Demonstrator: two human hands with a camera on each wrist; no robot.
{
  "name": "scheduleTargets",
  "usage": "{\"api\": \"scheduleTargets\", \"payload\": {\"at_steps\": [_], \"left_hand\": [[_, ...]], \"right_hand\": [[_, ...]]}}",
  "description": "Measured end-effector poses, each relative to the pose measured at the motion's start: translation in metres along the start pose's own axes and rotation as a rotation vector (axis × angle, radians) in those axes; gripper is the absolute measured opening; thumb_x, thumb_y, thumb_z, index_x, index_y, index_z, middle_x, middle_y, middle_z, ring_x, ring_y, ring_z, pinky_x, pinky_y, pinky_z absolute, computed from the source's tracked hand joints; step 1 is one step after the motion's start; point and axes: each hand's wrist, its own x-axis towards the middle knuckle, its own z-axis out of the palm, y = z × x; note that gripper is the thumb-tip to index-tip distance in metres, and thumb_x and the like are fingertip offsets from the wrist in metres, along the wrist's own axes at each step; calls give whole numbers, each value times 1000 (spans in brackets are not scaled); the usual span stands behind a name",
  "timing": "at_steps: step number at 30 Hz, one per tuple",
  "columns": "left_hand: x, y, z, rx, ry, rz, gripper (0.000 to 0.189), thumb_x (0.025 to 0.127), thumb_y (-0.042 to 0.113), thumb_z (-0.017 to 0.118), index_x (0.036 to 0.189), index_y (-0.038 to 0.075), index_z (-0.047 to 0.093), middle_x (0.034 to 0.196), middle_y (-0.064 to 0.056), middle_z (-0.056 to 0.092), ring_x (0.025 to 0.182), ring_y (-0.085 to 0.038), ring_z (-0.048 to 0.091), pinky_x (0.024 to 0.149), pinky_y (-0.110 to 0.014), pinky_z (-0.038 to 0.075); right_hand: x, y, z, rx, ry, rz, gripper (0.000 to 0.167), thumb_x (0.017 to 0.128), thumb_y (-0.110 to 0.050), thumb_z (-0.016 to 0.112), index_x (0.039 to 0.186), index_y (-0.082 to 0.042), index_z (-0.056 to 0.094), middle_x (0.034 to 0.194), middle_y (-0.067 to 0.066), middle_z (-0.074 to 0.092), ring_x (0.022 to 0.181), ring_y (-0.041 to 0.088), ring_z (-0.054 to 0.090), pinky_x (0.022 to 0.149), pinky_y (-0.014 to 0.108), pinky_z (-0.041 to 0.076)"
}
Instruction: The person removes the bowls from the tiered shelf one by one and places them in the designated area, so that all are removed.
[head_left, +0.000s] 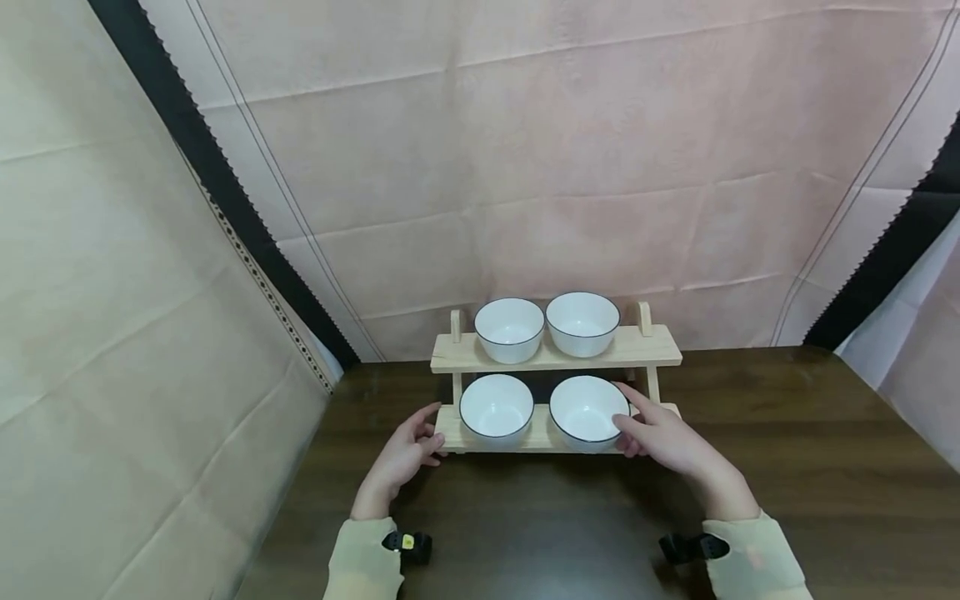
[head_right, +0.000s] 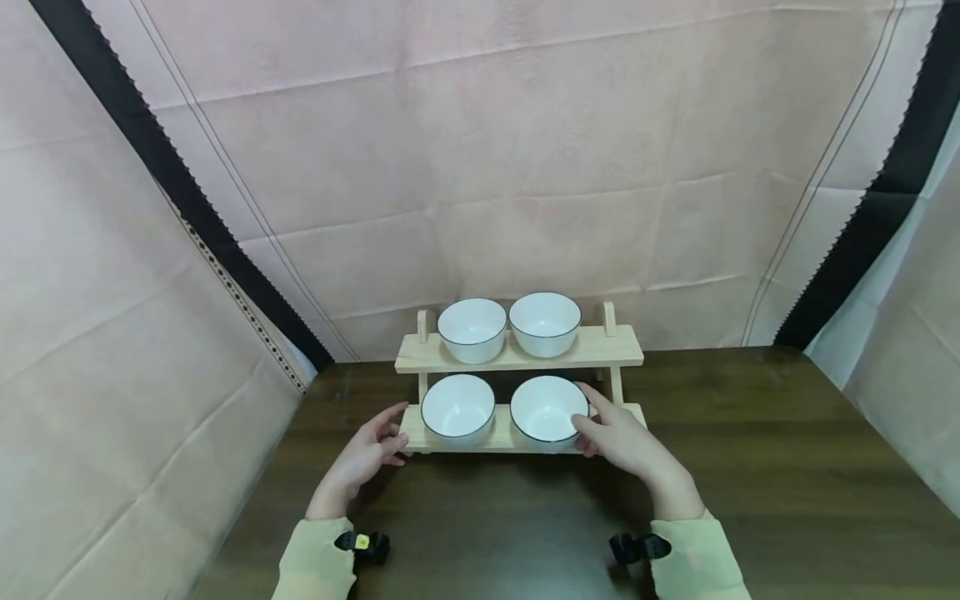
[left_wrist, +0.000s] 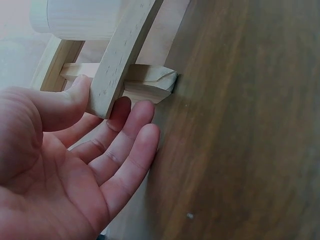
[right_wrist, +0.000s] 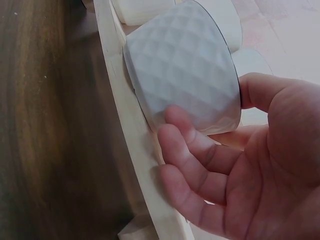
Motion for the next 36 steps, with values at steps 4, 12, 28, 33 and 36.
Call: {"api": "scheduleTargets", "payload": {"at_steps": [4, 12, 28, 33, 36], "left_hand": [[5, -19, 4, -21, 2, 2, 58, 94, 19, 55, 146, 22, 29, 111, -16, 58, 92, -29, 64, 78, -43, 53], [11, -11, 3, 2, 29, 14, 56, 93, 23, 56, 144, 28, 33, 110, -13, 59, 90, -25, 65, 77, -39, 54], [9, -16, -5, -12, 16, 11, 59, 93, 21, 57, 146, 25, 31, 111, -14, 59, 91, -26, 64, 77, -41, 53], [8, -17, -3, -15, 21, 8, 58, 94, 21, 57, 146, 24, 31, 111, -13, 59, 90, -25, 65, 77, -41, 53], [10, -17, -3, -6, 36, 26, 57, 93, 22, 57, 145, 26, 33, 109, -13, 60, 89, -23, 65, 75, -38, 53]], "right_hand": [[-4, 3, 0, 10, -13, 15, 63, 96, -30, 52, 147, -13, 21, 78, 15, 64, 73, 25, 62, 70, 40, 53], [0, -3, -7, -2, -8, 15, 65, 96, -31, 52, 149, -13, 18, 81, 15, 65, 75, 24, 63, 71, 39, 54], [1, -5, 0, 24, 1, 50, 64, 96, -29, 51, 149, -12, 19, 82, 13, 66, 75, 24, 64, 72, 34, 54], [0, -5, 1, 21, 7, 45, 62, 96, -29, 51, 148, -12, 22, 81, 14, 65, 75, 24, 63, 71, 33, 54], [1, -7, 0, 11, 21, 41, 61, 96, -27, 51, 147, -10, 24, 79, 13, 64, 74, 23, 62, 69, 32, 53]]}}
